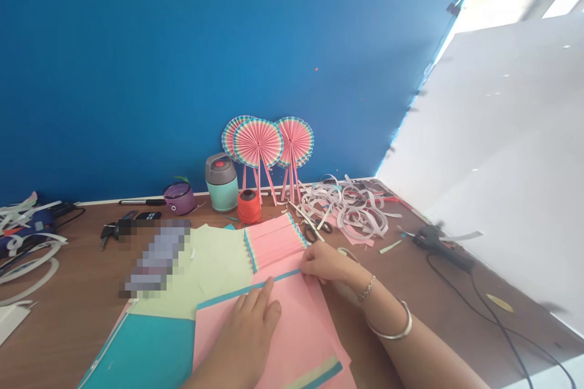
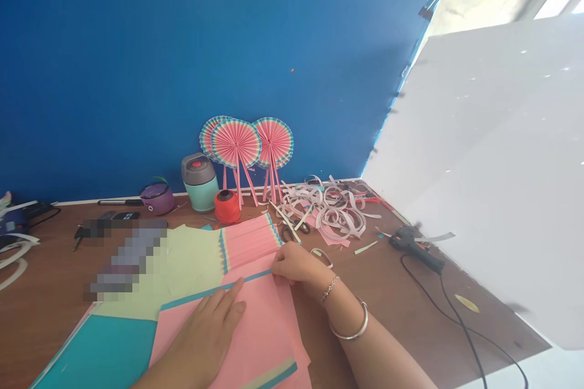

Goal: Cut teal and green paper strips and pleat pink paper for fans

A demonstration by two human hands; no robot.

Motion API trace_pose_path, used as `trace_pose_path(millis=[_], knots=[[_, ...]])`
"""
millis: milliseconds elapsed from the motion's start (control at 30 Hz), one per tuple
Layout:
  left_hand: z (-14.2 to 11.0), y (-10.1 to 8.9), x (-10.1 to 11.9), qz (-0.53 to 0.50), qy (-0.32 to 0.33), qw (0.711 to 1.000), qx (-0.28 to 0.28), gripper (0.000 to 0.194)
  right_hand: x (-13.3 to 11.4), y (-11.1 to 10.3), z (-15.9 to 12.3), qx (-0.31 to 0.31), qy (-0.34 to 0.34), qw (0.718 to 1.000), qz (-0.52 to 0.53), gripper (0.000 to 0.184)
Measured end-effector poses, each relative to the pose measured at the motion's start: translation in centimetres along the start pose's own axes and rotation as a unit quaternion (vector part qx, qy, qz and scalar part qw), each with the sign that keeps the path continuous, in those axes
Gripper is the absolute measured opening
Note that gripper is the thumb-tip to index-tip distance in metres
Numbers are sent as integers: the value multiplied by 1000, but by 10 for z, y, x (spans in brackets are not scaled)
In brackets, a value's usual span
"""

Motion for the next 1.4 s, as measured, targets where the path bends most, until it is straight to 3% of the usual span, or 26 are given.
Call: trace_pose_path(millis=[200,367,500,667,733,800,900,967,1033,1100,1267,1400], knots=[[-1,-3,1,13,3,1000,-14,49,-4,3,0,33,27,999,-12,12],[-1,-5,2,-1,-3,1000,-19,47,-8,9,8,98,57,992,-48,14],[-1,-4,1,-17,-7,1000,-9,48,4,-3,9,167,94,981,-37,18],[-2,-3,0,-2,4,1000,8,46,18,-22,7,117,84,990,-8,23],[-3,-3,-1,4,14,1000,26,44,19,-28,6,142,90,985,-23,32],[-2,-3,-5,9,23,998,53,45,19,-34,4,217,107,967,-84,33],[0,-5,-11,-2,43,993,113,49,19,-42,1,354,98,906,-212,15],[1,-7,-15,-13,61,987,147,50,22,-46,2,412,68,866,-274,35],[1,-8,-16,-16,73,984,162,50,26,-47,7,422,35,851,-312,49],[1,-8,-16,-14,77,984,163,50,29,-46,14,404,11,854,-328,50],[-1,-6,-14,-9,47,985,165,49,28,-41,22,425,-10,847,-320,43],[-3,-7,-11,7,51,987,155,54,26,-37,23,438,-28,841,-315,22]])
Point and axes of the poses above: each hand's wrist, its own z-axis towards the middle knuckle, its own y-axis out of the palm, x = y × z, the point moved 2 cm from there along z, towards the middle knuckle, and after that the axes turned 9 degrees about -x, right-handed, at the moved point
